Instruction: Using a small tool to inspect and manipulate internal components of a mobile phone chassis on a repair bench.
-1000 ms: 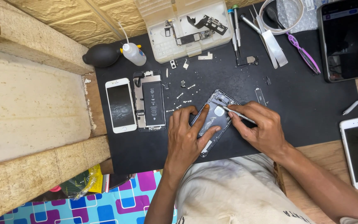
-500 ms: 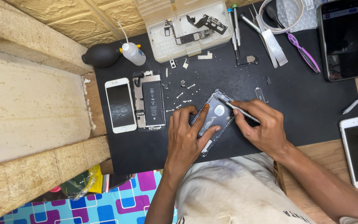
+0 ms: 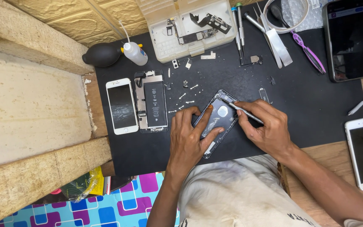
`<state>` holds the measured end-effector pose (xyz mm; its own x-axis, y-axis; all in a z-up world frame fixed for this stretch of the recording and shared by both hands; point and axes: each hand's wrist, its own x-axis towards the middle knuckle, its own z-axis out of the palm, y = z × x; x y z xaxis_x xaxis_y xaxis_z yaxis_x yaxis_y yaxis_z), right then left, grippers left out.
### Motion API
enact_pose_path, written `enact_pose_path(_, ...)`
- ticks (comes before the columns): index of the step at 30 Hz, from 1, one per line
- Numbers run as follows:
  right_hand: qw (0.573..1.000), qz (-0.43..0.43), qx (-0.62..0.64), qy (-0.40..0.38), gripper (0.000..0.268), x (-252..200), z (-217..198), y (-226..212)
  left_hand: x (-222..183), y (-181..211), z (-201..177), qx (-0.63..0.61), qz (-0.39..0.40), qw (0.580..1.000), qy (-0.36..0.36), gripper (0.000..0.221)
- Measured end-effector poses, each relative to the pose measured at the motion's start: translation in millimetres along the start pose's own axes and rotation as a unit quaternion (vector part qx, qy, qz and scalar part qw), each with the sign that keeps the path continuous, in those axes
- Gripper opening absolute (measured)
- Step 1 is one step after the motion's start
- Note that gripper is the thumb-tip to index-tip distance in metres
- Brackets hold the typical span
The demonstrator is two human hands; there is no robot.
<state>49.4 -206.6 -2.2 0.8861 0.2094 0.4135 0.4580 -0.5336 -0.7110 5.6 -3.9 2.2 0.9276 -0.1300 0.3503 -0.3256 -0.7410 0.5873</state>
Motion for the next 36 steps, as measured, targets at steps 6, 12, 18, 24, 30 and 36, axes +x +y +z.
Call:
enact_pose_path(6, 1.000, 0.000, 0.000, -0.003, 0.010, -0.2, -0.2, -0.1, 0.7, 0.8, -1.0, 0.000, -0.001, 1.000, 0.000, 0.049)
enact_pose_path(12, 1.000, -0.008, 0.005, -0.002, 0.010, 0.3, 0.8, -1.0, -0.1, 0.8, -1.1, -0.003, -0.002, 1.000, 0.003, 0.050)
enact_pose_path(18, 1.000, -0.014, 0.005, 0.005, 0.009, -0.7, 0.6, 0.6, -1.5, -0.7, 1.5, -0.006, -0.004, 1.000, 0.005, 0.051)
enact_pose_path(24, 1.000, 0.000, 0.005, 0.021, 0.013, -3.7, -4.0, 9.6, -0.6, 0.0, 0.6, 0.002, -0.001, 1.000, 0.011, 0.050)
enact_pose_path(30, 0.995, 0.033, 0.075, 0.050, 0.016, -1.1, -15.6, 10.9, -1.8, -0.5, 1.7, -0.002, 0.000, 1.000, 0.016, 0.050)
enact_pose_path(36, 0.990, 0.044, 0.119, 0.057, 0.019, -2.9, -21.4, 23.6, -4.4, -1.1, 3.4, -0.004, -0.007, 1.000, 0.030, 0.054)
